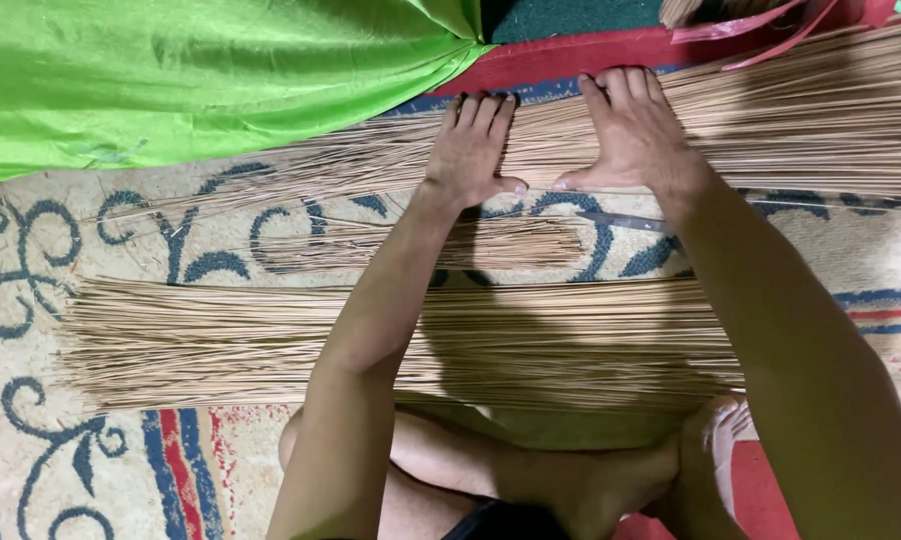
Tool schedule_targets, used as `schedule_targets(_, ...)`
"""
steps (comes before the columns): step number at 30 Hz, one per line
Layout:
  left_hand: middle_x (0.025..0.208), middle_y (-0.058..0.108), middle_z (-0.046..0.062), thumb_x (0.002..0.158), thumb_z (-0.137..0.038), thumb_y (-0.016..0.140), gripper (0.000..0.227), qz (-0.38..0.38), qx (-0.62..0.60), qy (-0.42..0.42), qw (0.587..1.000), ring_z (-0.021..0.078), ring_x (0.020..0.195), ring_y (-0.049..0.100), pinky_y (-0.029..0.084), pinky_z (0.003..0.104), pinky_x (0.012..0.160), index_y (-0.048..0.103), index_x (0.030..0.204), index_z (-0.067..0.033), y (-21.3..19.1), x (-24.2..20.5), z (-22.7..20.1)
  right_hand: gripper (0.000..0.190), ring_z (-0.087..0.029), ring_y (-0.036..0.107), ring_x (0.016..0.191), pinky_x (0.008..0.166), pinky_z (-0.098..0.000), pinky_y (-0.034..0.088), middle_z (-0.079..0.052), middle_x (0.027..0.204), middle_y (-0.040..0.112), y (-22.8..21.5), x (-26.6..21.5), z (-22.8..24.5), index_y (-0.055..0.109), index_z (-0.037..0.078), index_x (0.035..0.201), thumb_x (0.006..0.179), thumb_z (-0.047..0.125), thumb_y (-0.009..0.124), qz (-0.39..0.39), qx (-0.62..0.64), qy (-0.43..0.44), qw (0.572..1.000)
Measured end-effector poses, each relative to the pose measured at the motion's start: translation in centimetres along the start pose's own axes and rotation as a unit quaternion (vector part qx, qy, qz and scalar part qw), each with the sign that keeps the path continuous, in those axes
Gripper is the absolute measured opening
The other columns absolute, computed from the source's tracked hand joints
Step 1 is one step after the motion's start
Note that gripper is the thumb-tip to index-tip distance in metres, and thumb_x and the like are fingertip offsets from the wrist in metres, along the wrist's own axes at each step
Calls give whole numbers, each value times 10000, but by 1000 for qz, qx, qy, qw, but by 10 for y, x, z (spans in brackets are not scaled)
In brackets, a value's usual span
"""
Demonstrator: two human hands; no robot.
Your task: Trimming and aligning a bundle of thin wooden sticks using scissors
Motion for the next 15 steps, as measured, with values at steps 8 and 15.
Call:
schedule_targets(8, 1373, 455, 149, 835, -830, 683, 1106, -31, 12, 15, 999, 337, 1196, 480, 519, 484, 979, 351, 1539, -44, -4, -3, 3, 1290, -322, 503, 1094, 970, -463, 482, -203, 1256, 498, 13, -12, 0, 422, -34, 1567, 732, 941, 553, -39, -86, -24, 995)
schedule_targets(15, 1474, 425, 166, 923, -772, 620, 1101, 28, -15, 32, 999, 353, 1313, 451, 337, 551, 1161, 174, 1610, -36, -12, -12, 8, 1299, -339, 515, 1093, 1007, -480, 458, -207, 1252, 511, 17, -11, -2, 442, -55, 1554, 757, 970, 488, -54, -90, -24, 994)
Point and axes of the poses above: each hand's wrist, its own x-axis towards the middle knuckle, its own y-axis out of the palm, z = x × y, the point moved 4 cm from there along x, towards the middle knuckle
